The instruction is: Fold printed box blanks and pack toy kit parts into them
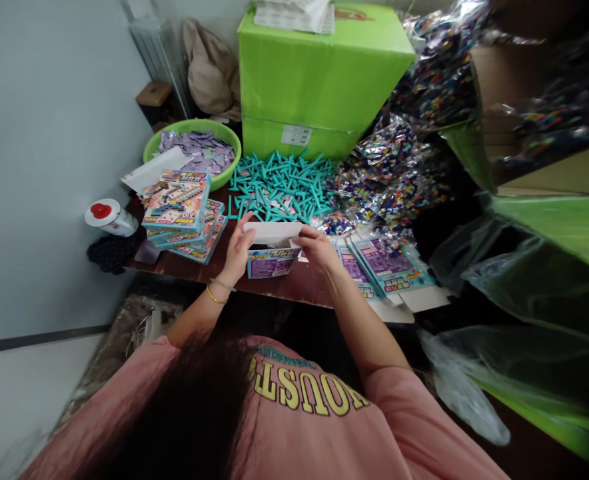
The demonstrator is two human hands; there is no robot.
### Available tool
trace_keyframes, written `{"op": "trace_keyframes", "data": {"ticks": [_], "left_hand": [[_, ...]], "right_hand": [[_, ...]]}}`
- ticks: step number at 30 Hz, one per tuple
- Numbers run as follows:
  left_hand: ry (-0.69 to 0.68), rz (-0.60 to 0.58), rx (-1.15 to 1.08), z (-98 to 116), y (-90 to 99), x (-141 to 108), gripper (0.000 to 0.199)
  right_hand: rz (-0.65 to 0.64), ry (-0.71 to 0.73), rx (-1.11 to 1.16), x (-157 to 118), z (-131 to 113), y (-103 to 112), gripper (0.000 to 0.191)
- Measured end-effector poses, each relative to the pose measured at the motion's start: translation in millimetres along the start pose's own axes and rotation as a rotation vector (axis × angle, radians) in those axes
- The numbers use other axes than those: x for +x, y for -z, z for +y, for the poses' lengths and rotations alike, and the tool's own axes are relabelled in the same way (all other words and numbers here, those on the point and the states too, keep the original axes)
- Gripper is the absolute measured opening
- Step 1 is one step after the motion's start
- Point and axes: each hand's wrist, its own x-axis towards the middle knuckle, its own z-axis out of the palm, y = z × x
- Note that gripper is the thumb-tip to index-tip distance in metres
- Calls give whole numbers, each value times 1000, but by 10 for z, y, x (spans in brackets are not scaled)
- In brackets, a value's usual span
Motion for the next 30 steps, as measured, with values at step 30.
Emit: {"op": "trace_keyframes", "data": {"ticks": [30], "left_hand": [[-495,-269,435,-77,383,-305,48]], "right_hand": [[1,433,-681,-336,-325,-156,22]]}}
